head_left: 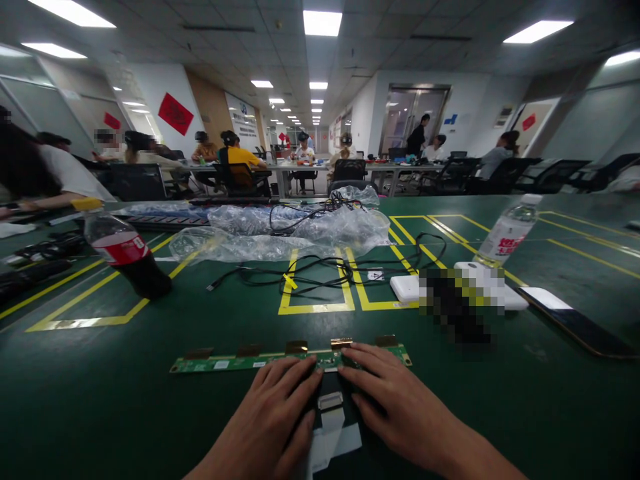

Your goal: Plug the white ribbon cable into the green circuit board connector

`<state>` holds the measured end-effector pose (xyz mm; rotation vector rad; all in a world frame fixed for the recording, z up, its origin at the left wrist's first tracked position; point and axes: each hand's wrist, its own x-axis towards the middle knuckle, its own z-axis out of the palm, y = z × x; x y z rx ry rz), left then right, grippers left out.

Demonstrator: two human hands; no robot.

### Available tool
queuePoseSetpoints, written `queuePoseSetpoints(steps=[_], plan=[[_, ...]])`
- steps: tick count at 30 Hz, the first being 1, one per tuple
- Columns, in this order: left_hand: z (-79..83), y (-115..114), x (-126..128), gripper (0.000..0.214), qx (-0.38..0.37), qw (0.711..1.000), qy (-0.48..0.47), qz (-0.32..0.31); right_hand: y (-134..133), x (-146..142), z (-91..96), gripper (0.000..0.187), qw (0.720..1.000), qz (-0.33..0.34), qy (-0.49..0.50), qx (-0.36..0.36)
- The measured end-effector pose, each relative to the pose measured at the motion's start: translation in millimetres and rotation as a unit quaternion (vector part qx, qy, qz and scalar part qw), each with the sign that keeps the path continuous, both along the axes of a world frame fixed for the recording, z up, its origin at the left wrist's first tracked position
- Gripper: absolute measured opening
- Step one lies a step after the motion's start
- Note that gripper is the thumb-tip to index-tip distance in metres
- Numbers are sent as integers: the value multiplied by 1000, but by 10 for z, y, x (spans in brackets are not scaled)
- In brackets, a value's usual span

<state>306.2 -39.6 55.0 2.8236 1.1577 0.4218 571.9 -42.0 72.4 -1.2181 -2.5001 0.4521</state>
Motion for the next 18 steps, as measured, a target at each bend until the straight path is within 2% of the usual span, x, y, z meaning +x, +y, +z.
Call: queuePoseSetpoints(steps=[4, 7, 9, 11, 16, 18], plan=[[158, -12, -97, 49, -20, 999, -7, -41, 8, -1, 9, 44, 1000, 8, -4, -15], [309, -51, -81, 43, -48, 997, 18, -60, 15, 16, 17, 44, 1000, 8, -1, -23], [337, -63, -46, 45, -50, 996, 29, -67, 16, 30, 17, 43, 1000, 12, -4, -26], [277, -53, -27, 51, -38, 997, 29, -66, 15, 45, 12, 42, 999, 20, -9, -27], [-26, 8, -84, 65, -18, 998, 28, -44, 18, 71, 19, 53, 999, 32, -29, -30], [-81, 14, -104, 67, -19, 999, 31, -39, 21, 75, 32, 55, 998, 32, -37, -36]])
